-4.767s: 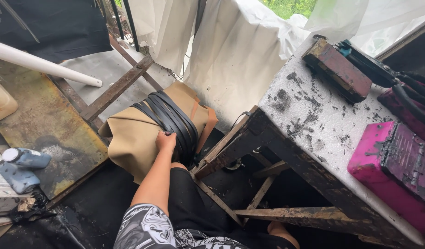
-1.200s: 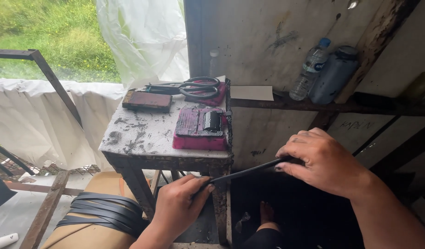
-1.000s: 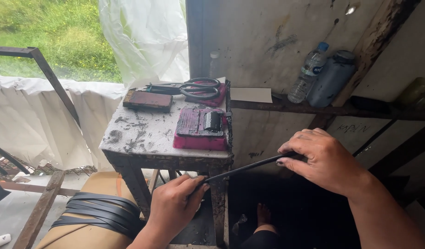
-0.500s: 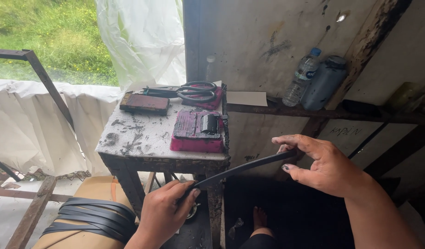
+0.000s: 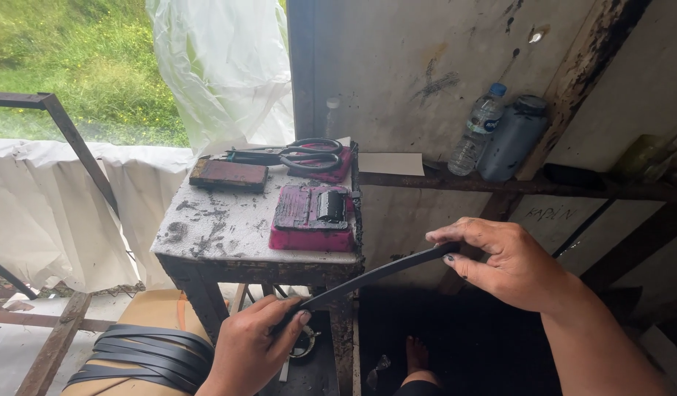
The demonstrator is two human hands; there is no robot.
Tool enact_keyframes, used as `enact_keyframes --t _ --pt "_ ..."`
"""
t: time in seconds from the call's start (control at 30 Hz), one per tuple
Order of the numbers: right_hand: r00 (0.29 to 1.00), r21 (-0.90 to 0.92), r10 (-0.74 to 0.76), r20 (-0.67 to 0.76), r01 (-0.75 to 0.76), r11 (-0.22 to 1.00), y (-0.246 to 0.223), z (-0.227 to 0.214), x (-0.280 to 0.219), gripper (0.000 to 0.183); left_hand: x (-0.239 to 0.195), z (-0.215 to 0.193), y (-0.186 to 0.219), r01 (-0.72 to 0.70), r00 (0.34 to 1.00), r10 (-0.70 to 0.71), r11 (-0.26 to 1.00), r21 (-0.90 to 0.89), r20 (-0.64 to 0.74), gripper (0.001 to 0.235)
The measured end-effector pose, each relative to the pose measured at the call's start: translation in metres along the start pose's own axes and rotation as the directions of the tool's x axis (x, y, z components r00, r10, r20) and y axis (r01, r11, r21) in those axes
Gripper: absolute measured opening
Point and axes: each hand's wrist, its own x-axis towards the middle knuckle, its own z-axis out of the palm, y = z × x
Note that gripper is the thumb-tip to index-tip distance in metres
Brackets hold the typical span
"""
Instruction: Applying edge paint to leather strips using a roller applicator and hanging them on a line to dry.
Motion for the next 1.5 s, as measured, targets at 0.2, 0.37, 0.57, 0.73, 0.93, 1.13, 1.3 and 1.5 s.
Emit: enact_keyframes --t 0.2,0.37,0.57,0.73,0.93,1.13,1.3,1.5 --pt "0.987 -0.202 -0.161 -0.017 0.154 0.967 -0.013 0.012 0.008 0.026 0.011 -0.034 0.002 -0.056 0.998 0.058 0.997 0.044 -0.040 0.018" --pt "0.951 -0.294 -0.309 -0.016 0.291 0.910 -0.031 0.022 0.026 0.028 0.030 -0.082 0.004 -0.053 0.991 0.068 0.990 0.128 -0.112 0.022" --pt "0.945 -0.348 -0.325 0.035 0.316 0.883 -0.042 0.034 0.069 0.018 0.068 -0.137 -0.014 -0.050 0.985 0.091 0.963 0.266 -0.144 0.020" --pt "0.902 -0.382 -0.428 0.060 0.417 0.825 -0.032 0.052 0.111 0.026 0.109 -0.166 -0.052 -0.055 0.980 0.139 0.879 0.473 -0.143 0.018" --pt "0.911 -0.374 -0.403 0.085 0.404 0.835 -0.029 0.067 0.139 0.027 0.132 -0.170 -0.087 -0.083 0.981 0.153 0.883 0.461 -0.117 0.012" --pt "0.886 -0.431 -0.439 0.151 0.458 0.777 -0.038 0.067 0.145 0.016 0.137 -0.173 -0.065 0.039 0.994 0.001 0.936 0.350 -0.113 0.013" --pt "0.895 -0.394 -0.417 0.160 0.445 0.804 -0.039 0.066 0.146 0.017 0.135 -0.170 -0.068 0.058 0.997 -0.039 0.936 0.347 -0.062 0.013" --pt "0.899 -0.383 -0.410 0.156 0.438 0.814 -0.037 0.065 0.148 0.017 0.133 -0.169 -0.070 0.070 0.998 -0.064 0.933 0.354 -0.029 0.014"
